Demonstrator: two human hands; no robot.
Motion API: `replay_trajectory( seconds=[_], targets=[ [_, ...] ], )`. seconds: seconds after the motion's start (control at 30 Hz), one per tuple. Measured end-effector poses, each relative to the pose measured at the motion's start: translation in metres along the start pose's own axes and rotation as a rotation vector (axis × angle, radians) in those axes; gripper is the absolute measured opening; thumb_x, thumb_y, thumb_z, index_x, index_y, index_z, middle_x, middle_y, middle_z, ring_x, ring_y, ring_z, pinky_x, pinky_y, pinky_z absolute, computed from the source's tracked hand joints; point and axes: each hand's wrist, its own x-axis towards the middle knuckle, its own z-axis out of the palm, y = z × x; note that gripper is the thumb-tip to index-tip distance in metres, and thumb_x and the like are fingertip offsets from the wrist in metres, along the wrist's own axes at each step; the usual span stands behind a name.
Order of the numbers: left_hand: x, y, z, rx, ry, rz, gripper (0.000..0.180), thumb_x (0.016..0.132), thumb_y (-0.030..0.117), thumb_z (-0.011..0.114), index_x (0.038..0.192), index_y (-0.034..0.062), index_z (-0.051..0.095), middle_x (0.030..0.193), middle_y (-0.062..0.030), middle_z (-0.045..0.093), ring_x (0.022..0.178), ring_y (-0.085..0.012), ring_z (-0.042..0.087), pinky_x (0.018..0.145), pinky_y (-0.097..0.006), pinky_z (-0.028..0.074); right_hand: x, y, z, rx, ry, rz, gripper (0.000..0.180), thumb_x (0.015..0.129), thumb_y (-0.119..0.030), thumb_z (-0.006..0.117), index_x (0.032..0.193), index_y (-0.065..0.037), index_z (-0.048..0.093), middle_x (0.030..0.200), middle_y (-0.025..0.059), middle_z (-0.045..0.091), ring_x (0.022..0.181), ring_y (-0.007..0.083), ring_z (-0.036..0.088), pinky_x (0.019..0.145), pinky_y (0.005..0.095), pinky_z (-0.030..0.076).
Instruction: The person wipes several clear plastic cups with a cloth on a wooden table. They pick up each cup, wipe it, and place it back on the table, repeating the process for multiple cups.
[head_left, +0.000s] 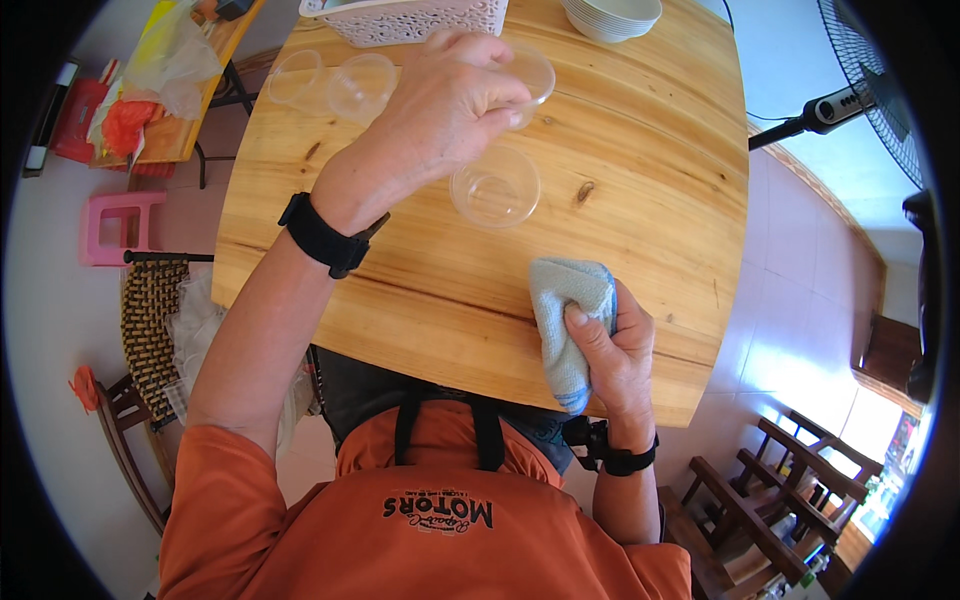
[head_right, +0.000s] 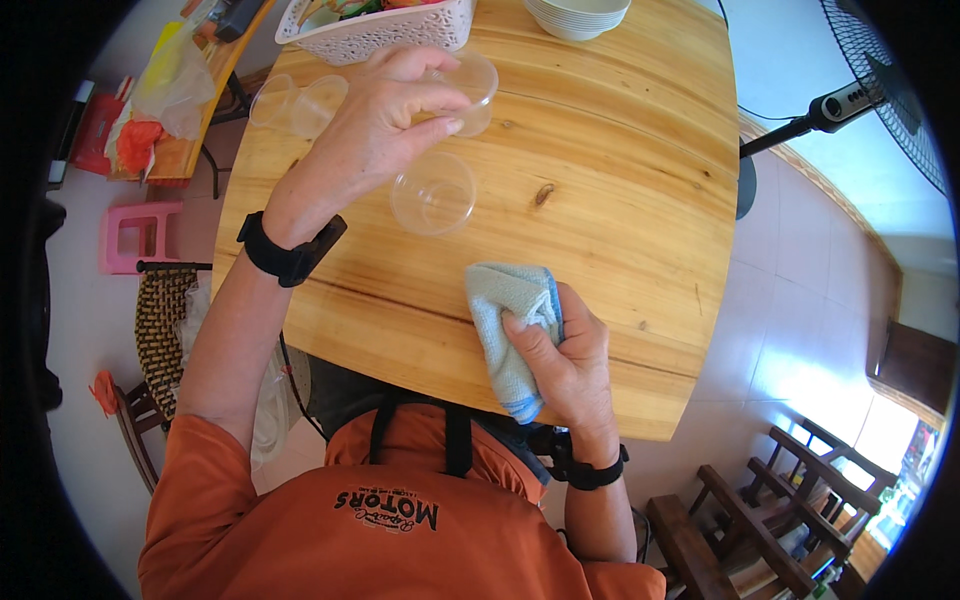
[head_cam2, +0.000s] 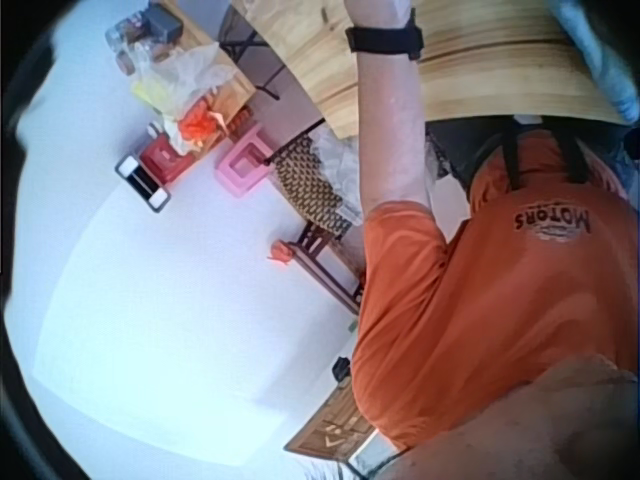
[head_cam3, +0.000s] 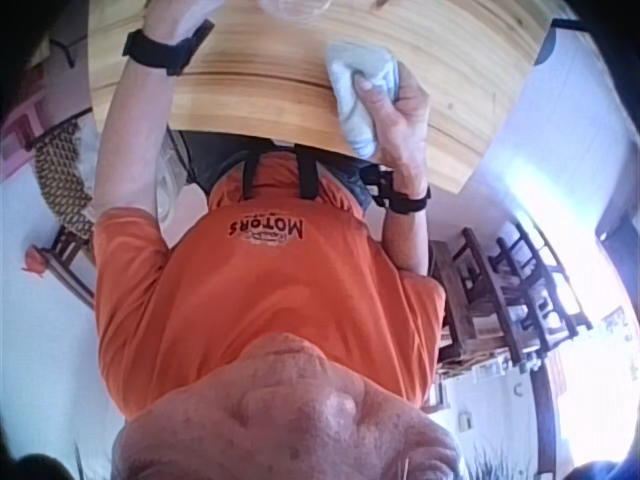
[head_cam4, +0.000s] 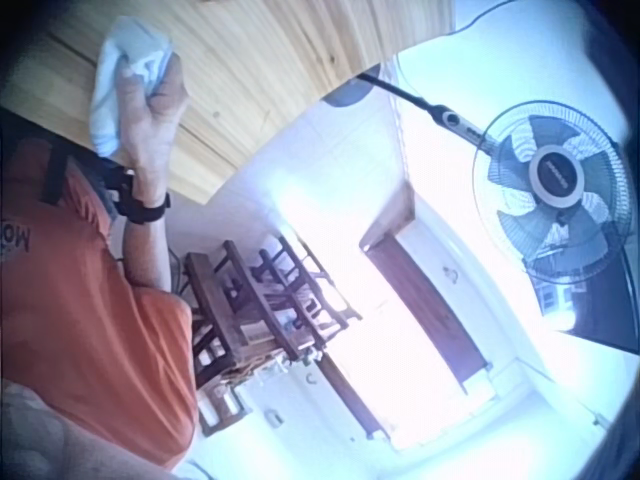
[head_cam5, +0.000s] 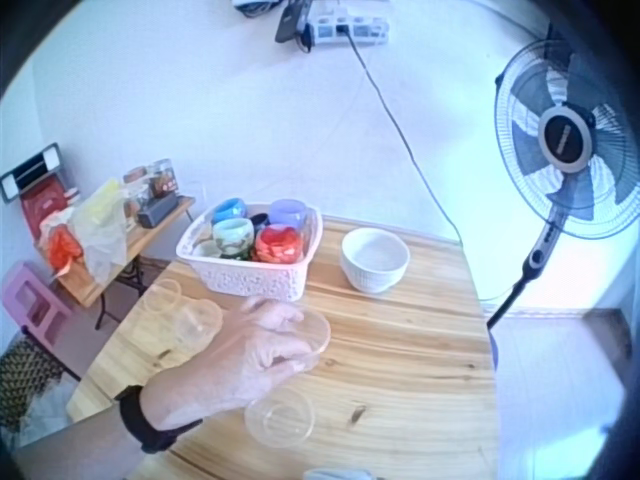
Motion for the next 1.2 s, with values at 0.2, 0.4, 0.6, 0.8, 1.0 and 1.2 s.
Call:
replay_trajectory(
  seconds=[0.2,0.4,0.6,0.8,1.0,1.2],
  targets=[
    [-0.002,0.004,-0.01,-0.174,-0.041,-0.029,0.017,0.086,0.008,0.068,0.101,0.0039,0.069,0.121,-0.009,0.062,0.116,-0.0266,0.056,0.098,-0.035,0.044,0.0,0.0,0.0,-0.014,-0.006,0.003,0.032,0.093,-0.014,0.068,0.119,0.004,0.061,0.097,0.0042,0.069,0.083,0.0072,0.06,0.073,0.0232,0.05],
    [-0.017,-0.009,-0.037,-0.064,0.136,-0.062,0.017,0.084,0.014,0.07,0.095,0.0017,0.067,0.108,-0.0141,0.065,0.101,-0.0322,0.06,0.089,-0.039,0.047,0.0,0.0,0.0,-0.031,-0.003,0.001,0.032,0.092,-0.014,0.068,0.118,0.004,0.061,0.097,0.0039,0.068,0.083,0.0072,0.06,0.073,0.0233,0.05],
    [-0.05,-0.029,-0.06,0.297,0.083,-0.058,0.019,0.081,0.017,0.072,0.094,0.005,0.069,0.11,-0.0107,0.064,0.105,-0.0315,0.057,0.09,-0.044,0.043,0.0,-0.001,0.002,-0.027,0.0,-0.009,0.032,0.092,-0.014,0.068,0.118,0.004,0.061,0.097,0.0038,0.068,0.083,0.0074,0.06,0.074,0.0235,0.05],
    [-0.058,-0.034,-0.046,0.163,0.014,-0.114,0.012,0.079,0.014,0.072,0.088,0.0068,0.069,0.116,-0.008,0.062,0.114,-0.0298,0.052,0.094,-0.045,0.039,0.001,-0.001,0.002,-0.097,0.011,-0.018,0.032,0.092,-0.015,0.068,0.117,0.004,0.061,0.097,0.0038,0.068,0.083,0.0074,0.059,0.074,0.0239,0.05],
    [-0.048,-0.018,-0.027,0.076,0.039,-0.055,0.009,0.081,0.014,0.071,0.086,0.0069,0.068,0.115,-0.0082,0.063,0.115,-0.0306,0.052,0.095,-0.044,0.039,0.001,0.0,0.005,-0.117,0.027,-0.021,0.031,0.093,-0.016,0.068,0.116,0.003,0.062,0.095,0.0036,0.068,0.082,0.0073,0.059,0.073,0.0239,0.05],
    [-0.043,-0.011,-0.032,-0.019,0.061,-0.086,0.013,0.084,0.017,0.072,0.09,0.0063,0.067,0.112,-0.0095,0.063,0.114,-0.0308,0.053,0.097,-0.043,0.039,0.0,-0.001,0.006,-0.133,0.036,-0.022,0.031,0.093,-0.015,0.068,0.116,0.004,0.062,0.094,0.0036,0.068,0.081,0.0073,0.059,0.072,0.0238,0.05]
  ],
)
